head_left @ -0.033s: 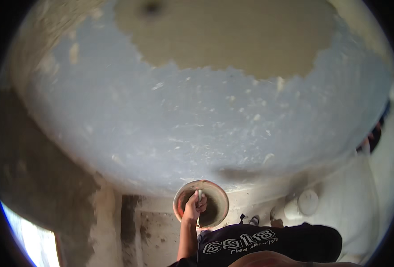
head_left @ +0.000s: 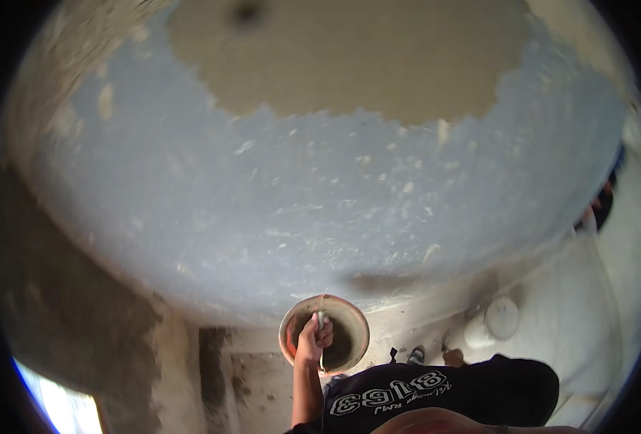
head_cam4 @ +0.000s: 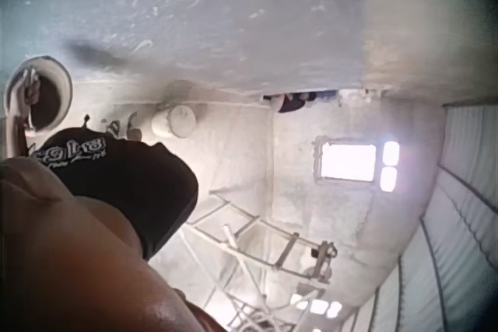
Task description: The person scoops mortar from a bucket with a trowel and applies it to a wall, spreading and smoothing it across the surface.
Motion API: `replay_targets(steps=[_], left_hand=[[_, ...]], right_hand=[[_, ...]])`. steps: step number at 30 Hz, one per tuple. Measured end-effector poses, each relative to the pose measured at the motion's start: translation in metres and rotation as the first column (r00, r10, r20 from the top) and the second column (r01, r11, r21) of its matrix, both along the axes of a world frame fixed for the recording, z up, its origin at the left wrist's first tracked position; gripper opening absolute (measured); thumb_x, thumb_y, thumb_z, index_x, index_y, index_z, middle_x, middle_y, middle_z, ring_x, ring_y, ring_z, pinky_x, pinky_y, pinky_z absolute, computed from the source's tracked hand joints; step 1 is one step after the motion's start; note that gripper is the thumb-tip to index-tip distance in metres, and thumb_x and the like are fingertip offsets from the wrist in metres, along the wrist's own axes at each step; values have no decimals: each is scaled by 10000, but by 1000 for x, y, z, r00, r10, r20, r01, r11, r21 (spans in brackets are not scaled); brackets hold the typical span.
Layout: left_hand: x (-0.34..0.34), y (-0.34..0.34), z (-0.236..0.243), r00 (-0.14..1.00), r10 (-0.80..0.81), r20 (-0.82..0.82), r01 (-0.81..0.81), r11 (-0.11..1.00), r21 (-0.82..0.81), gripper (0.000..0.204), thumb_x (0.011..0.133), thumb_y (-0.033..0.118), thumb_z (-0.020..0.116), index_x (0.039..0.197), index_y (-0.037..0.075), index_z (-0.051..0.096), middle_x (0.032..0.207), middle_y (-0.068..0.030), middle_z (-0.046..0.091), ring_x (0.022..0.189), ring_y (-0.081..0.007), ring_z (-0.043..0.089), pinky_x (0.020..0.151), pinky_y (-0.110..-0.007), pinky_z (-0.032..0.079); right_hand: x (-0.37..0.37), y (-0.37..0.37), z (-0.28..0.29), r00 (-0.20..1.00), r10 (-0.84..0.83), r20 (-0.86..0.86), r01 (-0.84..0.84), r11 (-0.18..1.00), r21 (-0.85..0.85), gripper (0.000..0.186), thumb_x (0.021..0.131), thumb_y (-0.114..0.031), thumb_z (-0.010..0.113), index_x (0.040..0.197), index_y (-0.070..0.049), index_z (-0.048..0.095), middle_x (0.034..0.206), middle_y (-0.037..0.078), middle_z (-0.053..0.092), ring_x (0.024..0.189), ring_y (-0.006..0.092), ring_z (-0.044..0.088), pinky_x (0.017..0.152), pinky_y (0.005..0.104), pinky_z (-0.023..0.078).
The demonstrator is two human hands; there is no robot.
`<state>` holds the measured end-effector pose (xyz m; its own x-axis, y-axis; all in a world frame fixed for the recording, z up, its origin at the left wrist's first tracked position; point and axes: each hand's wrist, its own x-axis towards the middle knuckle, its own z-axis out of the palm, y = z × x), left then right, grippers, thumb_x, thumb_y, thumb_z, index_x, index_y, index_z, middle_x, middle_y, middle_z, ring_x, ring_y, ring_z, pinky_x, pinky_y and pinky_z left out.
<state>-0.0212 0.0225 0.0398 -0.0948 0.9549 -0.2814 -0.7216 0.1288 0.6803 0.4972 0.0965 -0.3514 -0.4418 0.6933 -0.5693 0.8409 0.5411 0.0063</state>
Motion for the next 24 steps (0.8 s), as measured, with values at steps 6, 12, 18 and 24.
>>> replay_targets(steps=[6,12,18,24], left_hand=[[-43,0,-4,995,-94,-41,92,995,-48,414,989,459,422,929,64,529,589,25,337,444,-77,227,421,-230,201],[-60,1,6,995,-80,-63,76,995,-64,382,988,451,450,904,88,537,607,25,344,457,-76,224,422,-234,189],[-63,-1,16,991,-124,-52,127,991,48,414,980,491,440,965,86,527,614,29,329,459,-77,219,436,-233,203],[-60,-7,8,984,-158,-87,162,986,38,487,968,550,408,957,73,508,603,34,308,458,-85,229,453,-250,212]], right_hand=[[-77,-3,101,-119,-902,-416,802,160,-575,290,852,-261,636,1011,-32,554,697,111,567,538,218,554,447,405,463],[-140,-30,176,-143,-769,-623,871,201,-448,359,831,-272,656,976,56,632,851,226,675,694,327,689,646,435,550],[-182,-32,215,-6,-718,-696,874,334,-352,441,775,-312,662,953,92,666,877,301,673,860,432,679,772,485,529],[-198,-11,257,-261,-580,-772,729,405,-551,163,844,-153,616,805,0,575,567,28,524,466,134,500,449,322,425]])
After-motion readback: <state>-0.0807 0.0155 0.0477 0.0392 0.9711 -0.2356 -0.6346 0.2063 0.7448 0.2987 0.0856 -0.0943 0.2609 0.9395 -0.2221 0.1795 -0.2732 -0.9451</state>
